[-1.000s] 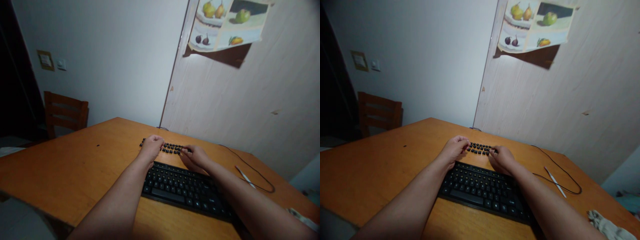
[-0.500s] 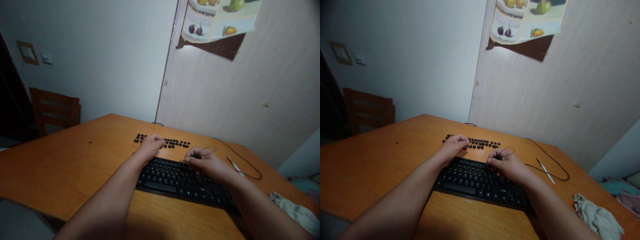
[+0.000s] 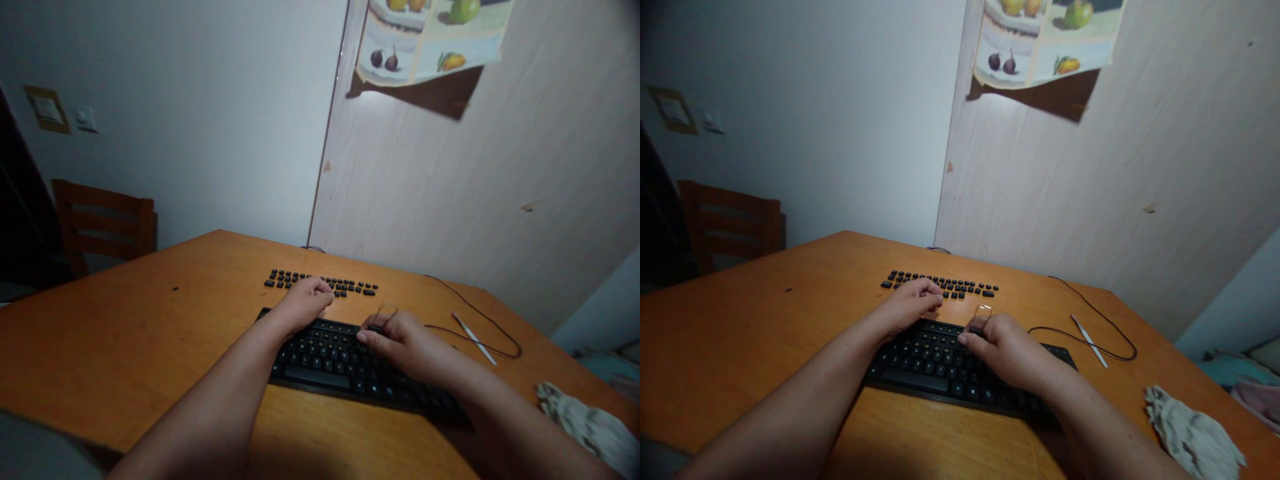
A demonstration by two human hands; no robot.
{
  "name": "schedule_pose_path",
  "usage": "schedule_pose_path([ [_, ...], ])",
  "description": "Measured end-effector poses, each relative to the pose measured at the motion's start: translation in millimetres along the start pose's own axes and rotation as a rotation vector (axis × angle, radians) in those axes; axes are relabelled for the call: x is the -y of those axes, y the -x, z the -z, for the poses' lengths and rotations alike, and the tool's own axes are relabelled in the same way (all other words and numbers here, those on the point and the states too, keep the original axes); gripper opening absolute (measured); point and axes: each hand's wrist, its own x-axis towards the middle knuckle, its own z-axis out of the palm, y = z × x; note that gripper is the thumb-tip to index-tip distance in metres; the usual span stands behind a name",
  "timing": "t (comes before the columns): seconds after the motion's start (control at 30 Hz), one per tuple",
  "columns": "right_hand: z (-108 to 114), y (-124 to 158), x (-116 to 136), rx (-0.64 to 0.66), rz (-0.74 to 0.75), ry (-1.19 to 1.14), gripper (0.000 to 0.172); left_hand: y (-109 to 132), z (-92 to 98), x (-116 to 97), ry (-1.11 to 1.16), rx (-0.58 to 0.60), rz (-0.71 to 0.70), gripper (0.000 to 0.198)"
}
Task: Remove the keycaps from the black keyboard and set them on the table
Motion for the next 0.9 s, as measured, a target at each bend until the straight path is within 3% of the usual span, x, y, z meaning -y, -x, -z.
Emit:
schedule_pose_path([
  [0.2, -9.6, -1.8, -0.6, 0.055, -0.119, -0.090, 0.029, 1.6, -1.6, -1.8, -0.046, 0.059, -0.018, 0.019],
  [0.53, -29.2, -14.3, -7.6, -0.100, -0.335, -0.340, 0.020, 6.2, -2.1, -2.9, -0.170, 0.235, -0.081, 0.024],
  [0.7, -26.9, -16.7, -12.6, -0.172, -0.446, -0.455, 0.015, 8.8, 0.4, -3.5, -0.194, 0.280, -0.081, 0.025],
  [0.9, -18.1, -18.4, -15.5, -0.316, -0.445, -0.615, 0.021, 13.3, -0.2, -9.2, -0.164, 0.286, -0.050, 0.025],
])
